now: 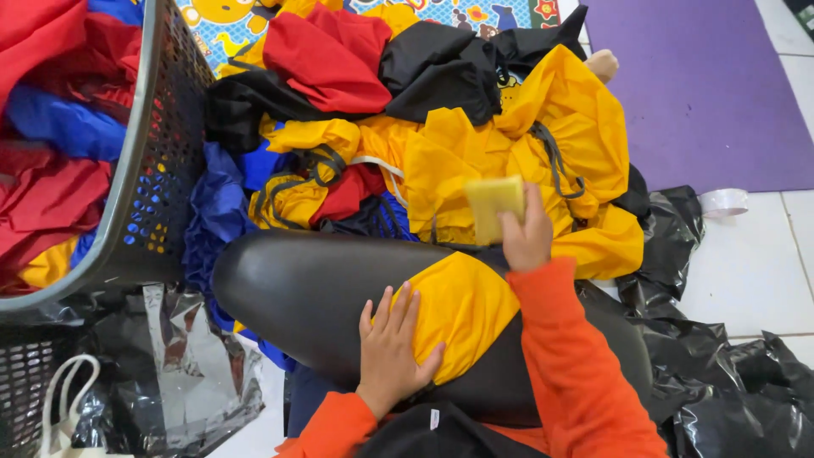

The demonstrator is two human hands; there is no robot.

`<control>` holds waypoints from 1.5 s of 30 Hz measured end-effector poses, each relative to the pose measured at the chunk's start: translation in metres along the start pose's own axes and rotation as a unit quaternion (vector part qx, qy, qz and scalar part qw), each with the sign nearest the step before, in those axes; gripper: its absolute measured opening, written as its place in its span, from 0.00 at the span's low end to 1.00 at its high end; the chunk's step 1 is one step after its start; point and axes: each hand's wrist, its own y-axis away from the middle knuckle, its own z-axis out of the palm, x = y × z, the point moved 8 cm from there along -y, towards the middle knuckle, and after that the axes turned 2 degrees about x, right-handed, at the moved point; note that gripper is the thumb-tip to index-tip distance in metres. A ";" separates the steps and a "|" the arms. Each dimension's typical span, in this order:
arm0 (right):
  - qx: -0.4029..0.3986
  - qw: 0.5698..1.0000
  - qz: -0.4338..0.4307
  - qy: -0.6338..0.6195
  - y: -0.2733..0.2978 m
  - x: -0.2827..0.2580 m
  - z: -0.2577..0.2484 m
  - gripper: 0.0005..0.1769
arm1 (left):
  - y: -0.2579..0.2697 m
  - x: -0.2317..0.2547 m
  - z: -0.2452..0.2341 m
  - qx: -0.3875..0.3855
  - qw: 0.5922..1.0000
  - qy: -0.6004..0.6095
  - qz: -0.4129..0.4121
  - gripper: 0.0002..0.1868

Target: Cleaning a yellow motorcycle seat cover with a sponge, trimming it with scissors, and folding it.

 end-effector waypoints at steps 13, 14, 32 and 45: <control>-0.163 0.962 -0.120 0.184 0.158 -0.030 0.026 0.29 | 0.024 -0.010 0.028 -0.028 0.999 -0.041 -0.019 0.45; -0.166 0.961 -0.123 0.184 0.150 -0.025 0.025 0.29 | 0.021 -0.009 0.026 -0.026 0.999 -0.041 -0.022 0.45; -0.088 0.988 -0.120 0.046 0.170 -0.047 0.052 0.20 | 0.021 -0.018 0.035 -0.035 0.998 -0.026 -0.044 0.44; 0.014 0.974 0.026 0.223 0.115 0.022 -0.016 0.30 | 0.015 -0.011 0.024 -0.087 0.995 -0.016 -0.042 0.49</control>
